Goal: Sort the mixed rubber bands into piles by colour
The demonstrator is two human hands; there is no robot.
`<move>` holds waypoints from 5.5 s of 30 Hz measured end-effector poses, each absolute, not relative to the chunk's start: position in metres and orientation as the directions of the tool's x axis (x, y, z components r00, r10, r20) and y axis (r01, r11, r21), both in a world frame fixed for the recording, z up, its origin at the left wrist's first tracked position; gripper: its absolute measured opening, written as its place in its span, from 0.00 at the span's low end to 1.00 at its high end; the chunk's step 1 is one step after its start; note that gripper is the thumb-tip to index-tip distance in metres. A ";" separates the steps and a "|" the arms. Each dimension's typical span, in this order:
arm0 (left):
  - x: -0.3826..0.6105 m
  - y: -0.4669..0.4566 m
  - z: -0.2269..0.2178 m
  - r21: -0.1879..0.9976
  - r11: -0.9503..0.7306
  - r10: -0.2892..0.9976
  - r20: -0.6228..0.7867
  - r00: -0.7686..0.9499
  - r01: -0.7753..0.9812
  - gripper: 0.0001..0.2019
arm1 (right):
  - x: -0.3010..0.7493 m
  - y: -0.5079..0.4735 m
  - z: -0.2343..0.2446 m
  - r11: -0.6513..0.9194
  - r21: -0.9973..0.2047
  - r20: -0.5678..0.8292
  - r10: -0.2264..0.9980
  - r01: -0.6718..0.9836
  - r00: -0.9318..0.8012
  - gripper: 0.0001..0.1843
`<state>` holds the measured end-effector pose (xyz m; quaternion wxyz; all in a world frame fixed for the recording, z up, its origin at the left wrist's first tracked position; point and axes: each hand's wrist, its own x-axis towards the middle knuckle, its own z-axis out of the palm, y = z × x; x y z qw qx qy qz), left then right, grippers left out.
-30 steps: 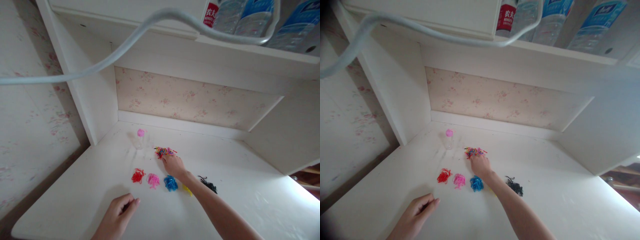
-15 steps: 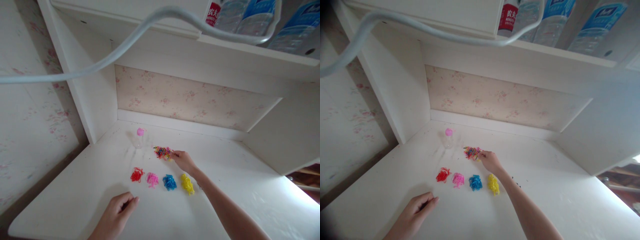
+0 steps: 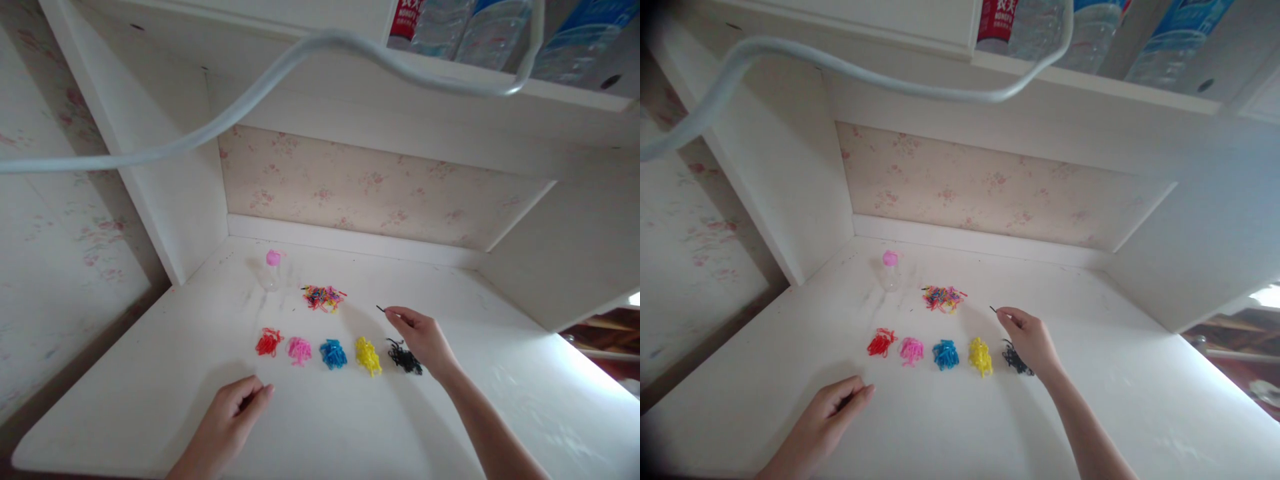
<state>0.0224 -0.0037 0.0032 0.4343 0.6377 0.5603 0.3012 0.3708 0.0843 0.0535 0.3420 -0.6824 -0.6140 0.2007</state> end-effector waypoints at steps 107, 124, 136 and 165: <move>0.013 0.057 0.013 0.418 -0.155 0.979 0.185 0.084 0.895 0.14 | 0.429 0.008 0.011 -0.285 -0.758 0.070 0.859 0.587 0.507 0.25; -0.015 0.006 -0.018 0.756 -0.097 0.977 0.198 -0.085 0.648 0.13 | 0.266 0.135 0.044 0.178 -0.106 -0.079 0.979 0.978 -0.187 0.17; -0.015 0.008 -0.010 0.781 -0.065 0.992 0.120 -0.047 0.621 0.14 | 0.252 0.138 0.046 0.241 -0.012 -0.094 0.966 0.970 -0.241 0.21; -0.013 0.019 -0.004 0.762 -0.035 0.996 0.078 -0.038 0.646 0.16 | 0.287 0.059 0.072 0.205 -0.646 0.071 0.975 0.735 -0.210 0.20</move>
